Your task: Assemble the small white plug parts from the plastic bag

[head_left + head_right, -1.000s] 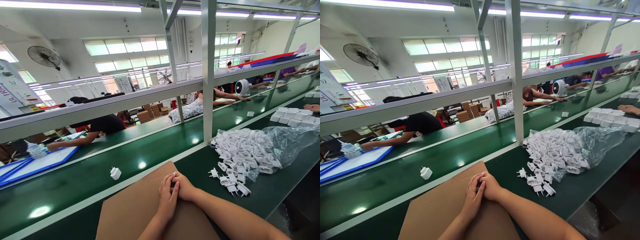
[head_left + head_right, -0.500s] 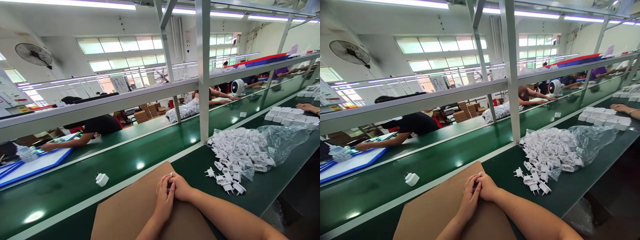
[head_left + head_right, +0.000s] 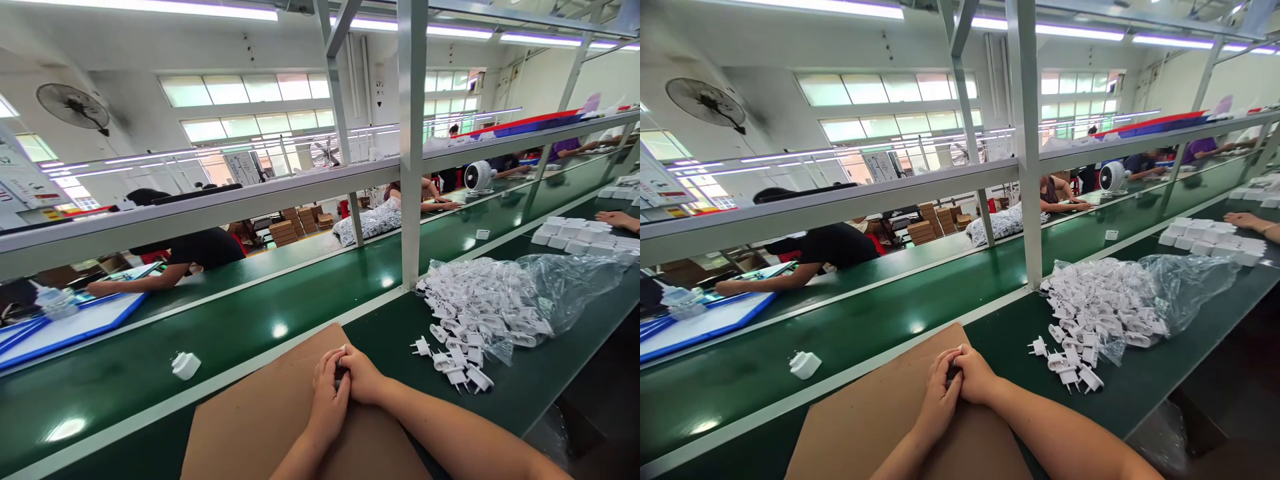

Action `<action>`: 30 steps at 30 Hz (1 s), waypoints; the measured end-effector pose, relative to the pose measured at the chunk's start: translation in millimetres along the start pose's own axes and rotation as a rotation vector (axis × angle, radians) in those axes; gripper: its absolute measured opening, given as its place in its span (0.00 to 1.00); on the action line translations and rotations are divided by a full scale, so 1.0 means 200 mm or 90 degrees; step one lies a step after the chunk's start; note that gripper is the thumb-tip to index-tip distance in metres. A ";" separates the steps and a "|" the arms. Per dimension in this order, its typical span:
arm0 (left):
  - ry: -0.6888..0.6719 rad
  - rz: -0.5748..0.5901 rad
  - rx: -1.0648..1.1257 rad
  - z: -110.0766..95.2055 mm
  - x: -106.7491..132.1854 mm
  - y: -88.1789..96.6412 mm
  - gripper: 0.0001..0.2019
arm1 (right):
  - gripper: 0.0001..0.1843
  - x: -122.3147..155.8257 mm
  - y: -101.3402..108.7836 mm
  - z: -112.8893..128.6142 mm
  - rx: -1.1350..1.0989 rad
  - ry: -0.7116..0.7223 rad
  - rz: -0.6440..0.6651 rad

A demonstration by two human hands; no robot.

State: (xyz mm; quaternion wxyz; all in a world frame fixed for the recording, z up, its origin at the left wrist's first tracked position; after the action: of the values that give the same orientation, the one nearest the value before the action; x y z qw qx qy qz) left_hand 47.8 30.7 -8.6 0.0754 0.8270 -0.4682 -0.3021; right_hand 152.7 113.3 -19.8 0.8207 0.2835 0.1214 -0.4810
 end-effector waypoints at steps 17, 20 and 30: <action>-0.002 -0.011 0.001 -0.01 0.00 -0.01 0.17 | 0.05 0.00 0.02 0.02 -0.004 -0.012 0.008; 0.005 -0.007 0.003 -0.01 0.00 -0.01 0.17 | 0.05 0.00 0.01 0.01 -0.015 -0.008 0.005; -0.008 -0.013 -0.003 -0.02 0.00 0.00 0.17 | 0.05 0.00 0.01 0.01 -0.005 -0.015 0.000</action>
State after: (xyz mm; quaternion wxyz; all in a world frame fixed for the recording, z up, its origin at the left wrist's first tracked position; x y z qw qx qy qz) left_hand 49.2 30.6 -5.9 0.0710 0.8296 -0.4593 -0.3094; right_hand 153.6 113.3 -18.4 0.8235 0.2741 0.1134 -0.4836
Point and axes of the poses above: each hand's wrist, its own x-axis away from the middle knuckle, its own y-axis out of the back of the hand, z = x × y, the point moved 1 cm from there along -x, towards the middle knuckle, and after that the axes turned 10 degrees about -z, right-handed, at the moved point
